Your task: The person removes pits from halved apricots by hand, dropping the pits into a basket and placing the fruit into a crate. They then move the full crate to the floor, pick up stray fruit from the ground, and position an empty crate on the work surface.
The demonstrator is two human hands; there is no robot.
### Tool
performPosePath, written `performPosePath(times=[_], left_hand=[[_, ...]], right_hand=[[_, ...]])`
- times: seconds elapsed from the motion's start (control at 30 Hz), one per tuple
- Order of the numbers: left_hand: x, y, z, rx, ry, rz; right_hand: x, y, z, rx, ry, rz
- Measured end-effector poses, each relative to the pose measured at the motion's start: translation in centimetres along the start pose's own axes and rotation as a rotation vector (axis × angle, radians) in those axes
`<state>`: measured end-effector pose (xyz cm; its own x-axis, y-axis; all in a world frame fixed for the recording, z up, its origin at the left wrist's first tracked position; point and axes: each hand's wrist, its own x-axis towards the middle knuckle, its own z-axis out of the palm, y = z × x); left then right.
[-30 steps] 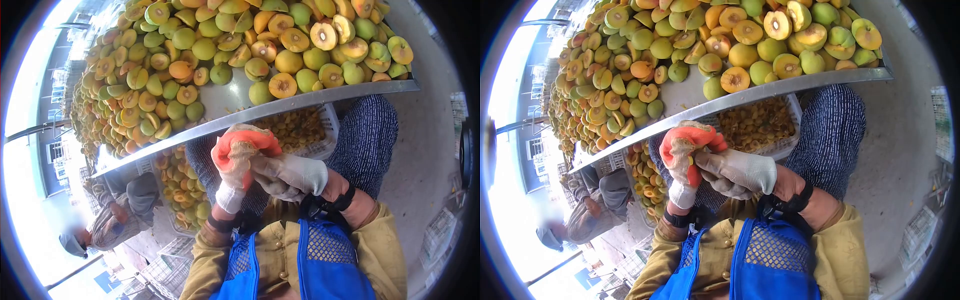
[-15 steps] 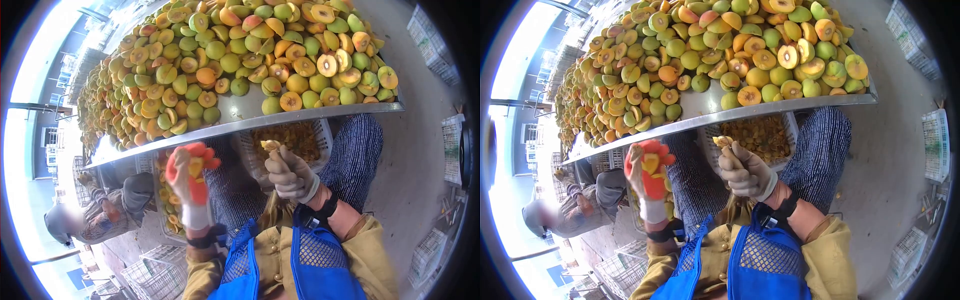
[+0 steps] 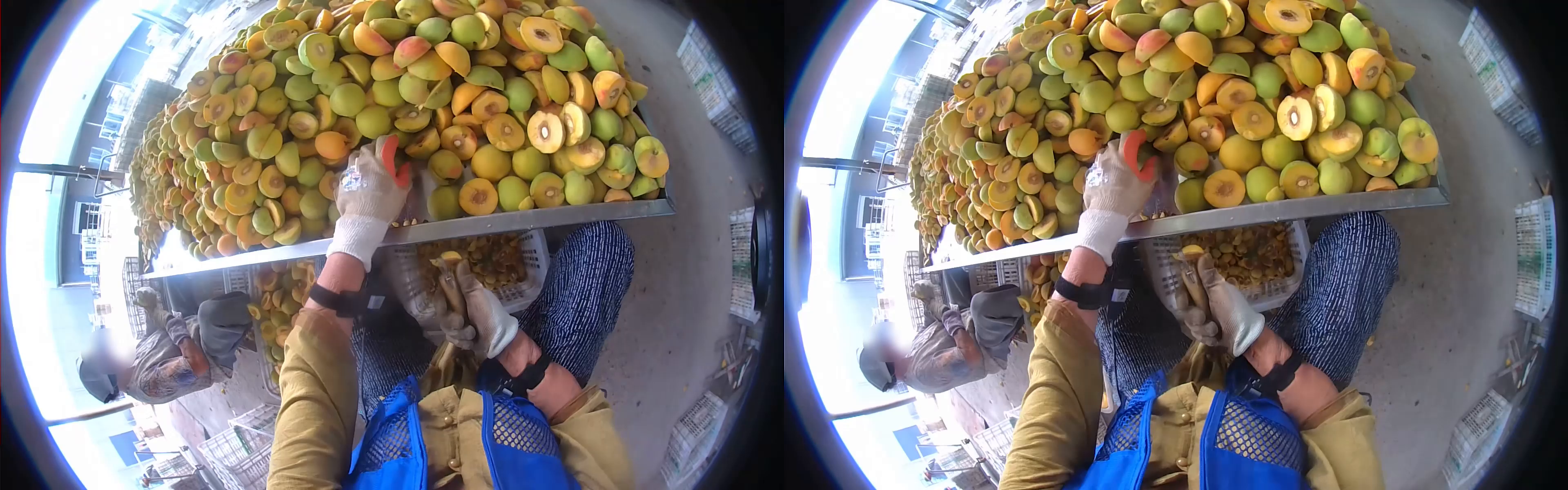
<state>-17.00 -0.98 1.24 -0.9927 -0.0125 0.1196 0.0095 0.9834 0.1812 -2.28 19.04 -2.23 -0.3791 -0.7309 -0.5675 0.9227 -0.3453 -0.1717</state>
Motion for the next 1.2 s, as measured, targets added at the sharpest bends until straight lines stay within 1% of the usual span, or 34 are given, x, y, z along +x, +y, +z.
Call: performPosePath(times=[0.03, 0.07, 0.13, 0.17, 0.2, 0.3, 0.33, 0.4, 0.43, 0.47, 0.5, 0.53, 0.57, 0.63, 0.67, 0.77, 0.8, 0.9, 0.93, 1.0, 1.03, 1.1, 1.13, 1.2], left_hand=[[0.3, 0.5, -0.1, 0.088, -0.068, -0.017], [0.1, 0.5, -0.1, 0.096, -0.116, -0.011], [0.2, 0.3, -0.6, 0.111, -0.189, 0.002], [-0.2, 0.2, -0.7, 0.109, -0.182, 0.011], [-1.0, -0.1, -0.6, 0.108, -0.175, 0.018], [-1.7, -0.9, -0.4, 0.082, -0.171, 0.044], [-2.0, -1.1, -0.4, 0.066, -0.175, 0.052], [-2.4, -1.6, -1.0, -0.667, -0.224, -0.156], [-2.7, -1.7, -2.1, -1.035, -0.243, -0.261], [-3.6, -2.4, -3.4, -1.325, -0.291, -0.272], [-6.5, -1.8, -5.3, -1.697, -0.243, -0.266], [-8.0, -1.4, -5.6, -1.86, -0.27, -0.24], [-9.2, -1.0, -5.5, -2.023, -0.293, -0.213], [-11.4, -0.8, -4.2, -2.078, -0.274, -0.207], [-12.3, -0.4, -3.6, -2.109, -0.27, -0.203], [-14.5, 2.4, -3.5, -2.095, -0.108, -0.239], [-14.9, 2.2, -3.8, -2.078, -0.157, -0.196], [-15.2, 3.2, -3.6, -1.883, -0.029, -0.219], [-15.3, 3.4, -3.3, -1.769, -0.037, -0.144], [-15.4, 3.9, -3.1, -1.687, 0.017, -0.121], [-15.4, 4.1, -3.1, -1.647, 0.044, -0.108], [-15.3, 4.4, -3.2, -1.722, 0.051, -0.132], [-15.3, 4.5, -3.1, -1.759, 0.057, -0.144], [-15.3, 4.6, -2.7, -1.572, 0.105, -0.109]], right_hand=[[-0.1, -0.3, 0.0, -0.005, 0.025, -0.001], [0.7, -0.7, -0.5, 0.044, -0.005, 0.016], [0.5, -0.6, 0.1, -0.151, 0.052, -0.02], [0.4, -0.4, 0.4, -0.253, 0.081, -0.035], [0.0, -0.2, 0.9, -0.399, 0.084, -0.177], [-2.2, -1.1, 1.7, -0.49, 0.074, -0.168], [-1.9, -0.3, 1.5, -0.558, 0.146, -0.309], [-0.4, 0.8, 0.8, -0.681, 0.299, -0.619], [-0.7, 0.2, 0.9, -0.663, 0.257, -0.629], [-1.2, -0.4, 0.9, -0.64, 0.219, -0.628], [-1.7, -0.3, 1.0, -0.605, 0.184, -0.624], [-1.9, -0.5, 2.1, -0.612, 0.151, -0.702], [-1.8, -0.4, 2.9, -0.572, 0.106, -0.719], [-1.6, 0.4, 4.1, -0.485, 0.027, -0.742], [-1.5, 0.5, 4.5, -0.584, 0.065, -0.748], [-1.6, 0.6, 5.9, -0.712, 0.129, -0.818], [-0.9, 0.8, 5.5, -0.789, 0.17, -0.841], [0.0, 1.5, 4.9, -0.867, 0.215, -0.97], [0.0, 1.5, 4.8, -0.859, 0.219, -0.936], [-0.1, 1.4, 4.8, -0.844, 0.228, -0.872], [0.2, 1.4, 4.7, -0.839, 0.228, -0.899], [1.0, 1.9, 4.2, -0.829, 0.228, -0.95], [1.1, 2.0, 4.1, -0.831, 0.232, -0.935], [1.4, 2.2, 4.1, -0.832, 0.236, -0.905]])
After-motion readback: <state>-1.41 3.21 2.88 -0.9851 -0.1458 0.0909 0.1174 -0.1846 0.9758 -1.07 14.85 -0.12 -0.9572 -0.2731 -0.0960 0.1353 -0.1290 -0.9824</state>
